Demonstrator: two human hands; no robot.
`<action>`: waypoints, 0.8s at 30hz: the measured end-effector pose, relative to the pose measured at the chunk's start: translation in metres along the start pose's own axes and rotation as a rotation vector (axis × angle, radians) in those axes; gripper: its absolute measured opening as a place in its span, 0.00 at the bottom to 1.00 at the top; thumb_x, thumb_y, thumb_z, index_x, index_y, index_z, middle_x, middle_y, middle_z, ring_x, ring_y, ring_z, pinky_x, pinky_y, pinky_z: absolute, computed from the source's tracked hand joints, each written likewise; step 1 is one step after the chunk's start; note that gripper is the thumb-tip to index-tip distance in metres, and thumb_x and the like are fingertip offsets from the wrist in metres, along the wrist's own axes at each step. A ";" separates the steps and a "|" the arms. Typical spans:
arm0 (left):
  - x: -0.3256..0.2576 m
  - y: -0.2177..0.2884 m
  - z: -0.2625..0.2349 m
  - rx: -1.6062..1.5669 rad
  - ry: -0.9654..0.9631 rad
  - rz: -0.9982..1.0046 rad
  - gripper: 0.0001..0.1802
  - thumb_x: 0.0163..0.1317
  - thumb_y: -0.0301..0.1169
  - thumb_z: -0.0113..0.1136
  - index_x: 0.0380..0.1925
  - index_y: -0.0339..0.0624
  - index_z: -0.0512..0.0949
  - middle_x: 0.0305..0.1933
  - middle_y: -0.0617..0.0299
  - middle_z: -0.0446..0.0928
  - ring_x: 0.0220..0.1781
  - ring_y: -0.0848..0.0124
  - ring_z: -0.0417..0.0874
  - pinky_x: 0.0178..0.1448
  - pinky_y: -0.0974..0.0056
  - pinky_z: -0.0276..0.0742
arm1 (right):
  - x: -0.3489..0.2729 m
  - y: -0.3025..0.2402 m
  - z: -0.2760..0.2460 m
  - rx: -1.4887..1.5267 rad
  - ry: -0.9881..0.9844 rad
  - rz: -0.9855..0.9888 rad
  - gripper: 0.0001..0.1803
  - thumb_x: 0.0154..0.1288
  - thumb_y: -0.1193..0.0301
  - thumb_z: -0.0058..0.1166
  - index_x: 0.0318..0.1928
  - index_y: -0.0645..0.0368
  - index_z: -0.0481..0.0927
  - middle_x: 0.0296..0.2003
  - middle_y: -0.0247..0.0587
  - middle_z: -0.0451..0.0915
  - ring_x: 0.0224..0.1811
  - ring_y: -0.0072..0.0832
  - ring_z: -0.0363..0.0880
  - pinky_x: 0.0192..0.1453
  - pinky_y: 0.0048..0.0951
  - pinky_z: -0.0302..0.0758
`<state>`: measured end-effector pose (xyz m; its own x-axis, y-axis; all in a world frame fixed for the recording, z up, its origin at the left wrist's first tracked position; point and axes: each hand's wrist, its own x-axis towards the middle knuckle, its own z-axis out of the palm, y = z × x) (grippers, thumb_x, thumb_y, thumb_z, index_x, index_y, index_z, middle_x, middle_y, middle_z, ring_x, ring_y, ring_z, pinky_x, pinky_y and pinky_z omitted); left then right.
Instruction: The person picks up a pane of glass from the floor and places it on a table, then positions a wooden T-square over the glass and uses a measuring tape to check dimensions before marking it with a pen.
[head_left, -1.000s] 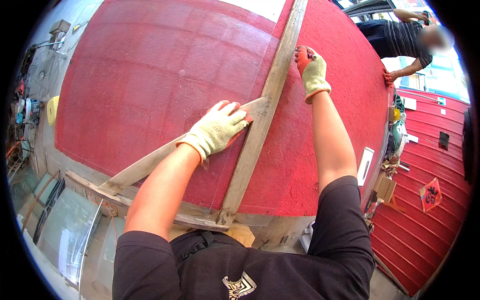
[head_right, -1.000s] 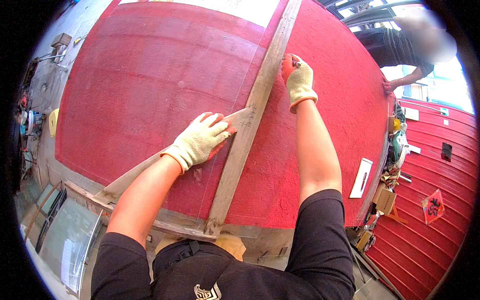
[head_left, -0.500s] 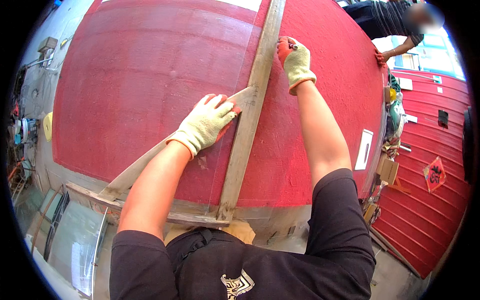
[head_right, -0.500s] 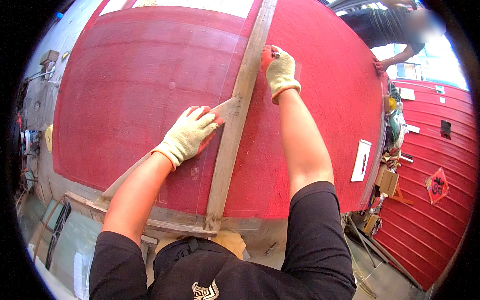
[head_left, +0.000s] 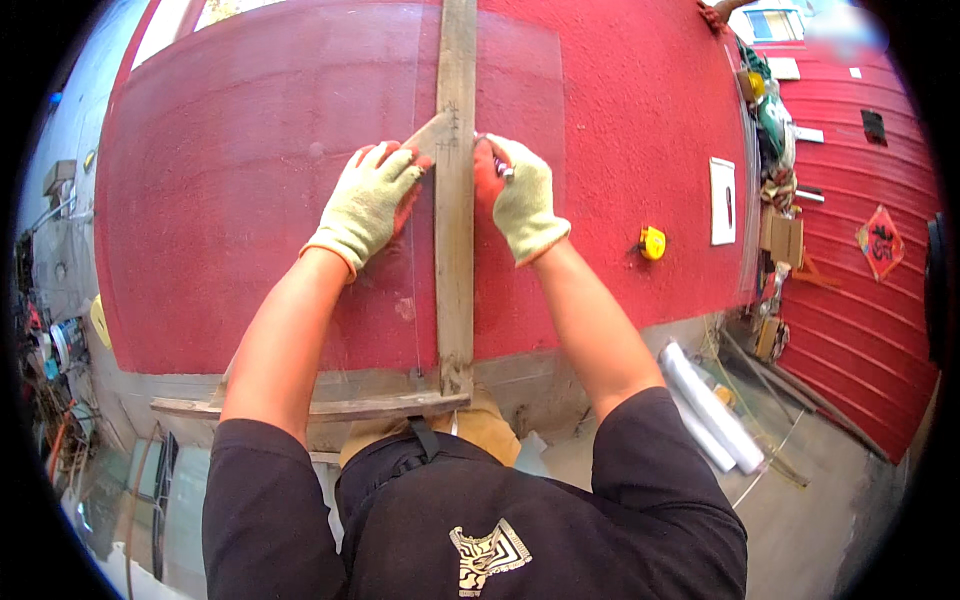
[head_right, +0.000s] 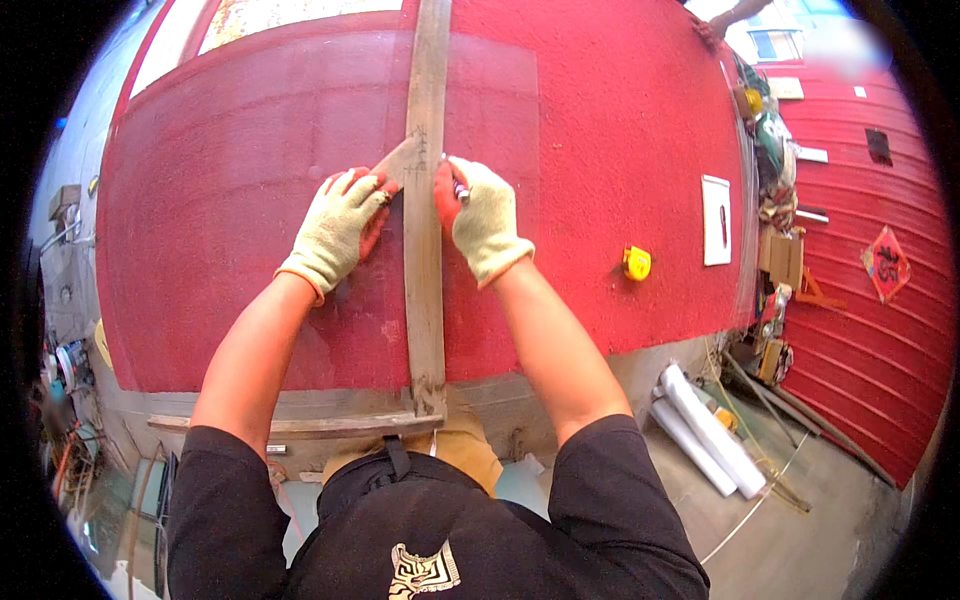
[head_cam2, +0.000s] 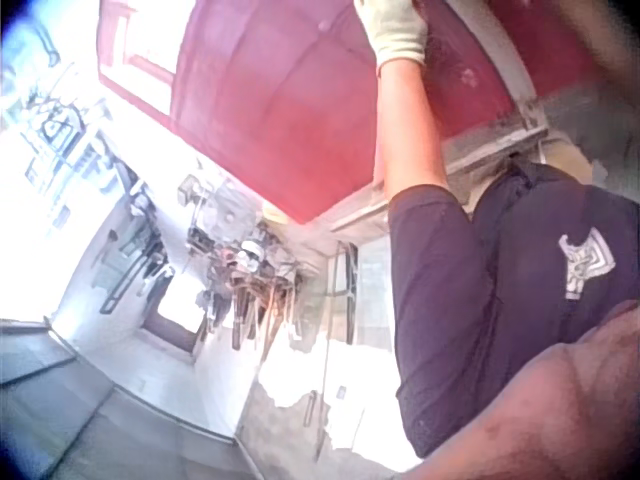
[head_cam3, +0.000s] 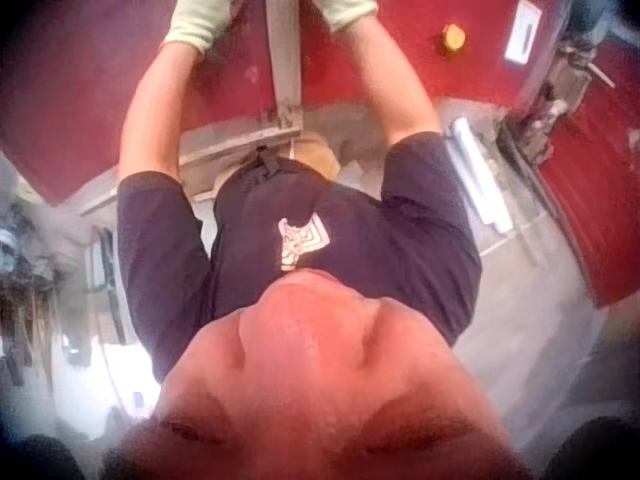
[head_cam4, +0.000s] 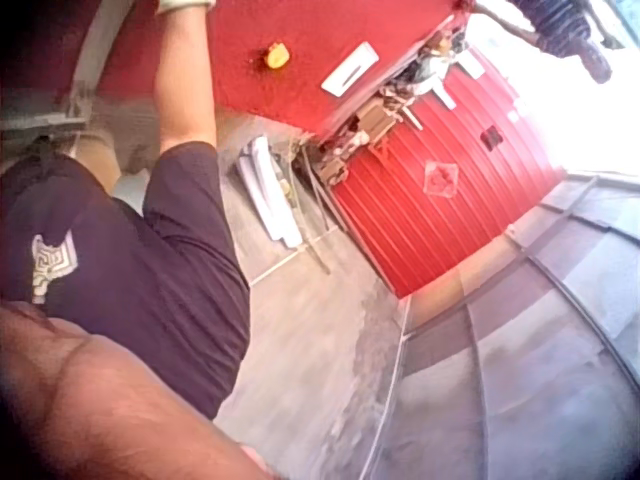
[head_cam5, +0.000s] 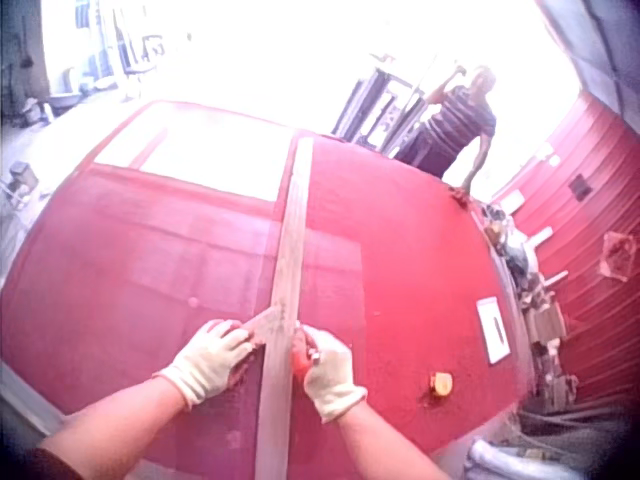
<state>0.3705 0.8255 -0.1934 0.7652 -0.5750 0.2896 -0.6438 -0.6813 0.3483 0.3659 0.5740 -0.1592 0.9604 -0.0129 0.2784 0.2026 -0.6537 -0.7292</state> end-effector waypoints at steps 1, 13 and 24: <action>0.000 0.001 0.001 -0.002 0.020 0.005 0.22 0.74 0.33 0.69 0.67 0.50 0.86 0.69 0.57 0.83 0.74 0.53 0.80 0.82 0.45 0.74 | -0.017 -0.007 -0.003 -0.014 0.001 -0.042 0.07 0.80 0.70 0.64 0.45 0.61 0.88 0.36 0.56 0.88 0.38 0.54 0.89 0.43 0.47 0.84; -0.006 0.000 0.017 0.115 0.091 0.085 0.20 0.78 0.36 0.66 0.67 0.51 0.87 0.69 0.56 0.85 0.72 0.52 0.82 0.78 0.48 0.78 | -0.263 -0.090 -0.066 -0.005 -0.118 0.123 0.15 0.73 0.77 0.67 0.58 0.64 0.89 0.40 0.50 0.91 0.42 0.47 0.92 0.52 0.43 0.87; -0.005 -0.011 0.033 0.111 0.125 0.166 0.20 0.79 0.36 0.64 0.68 0.52 0.86 0.69 0.57 0.86 0.69 0.52 0.86 0.76 0.50 0.81 | -0.483 -0.128 -0.080 -0.169 -0.942 0.550 0.11 0.80 0.63 0.61 0.54 0.47 0.93 0.41 0.52 0.91 0.44 0.50 0.91 0.50 0.49 0.86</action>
<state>0.3740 0.8207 -0.2280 0.6388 -0.6277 0.4449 -0.7520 -0.6315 0.1886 -0.1389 0.6038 -0.1503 0.6874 0.2012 -0.6979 -0.2565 -0.8317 -0.4924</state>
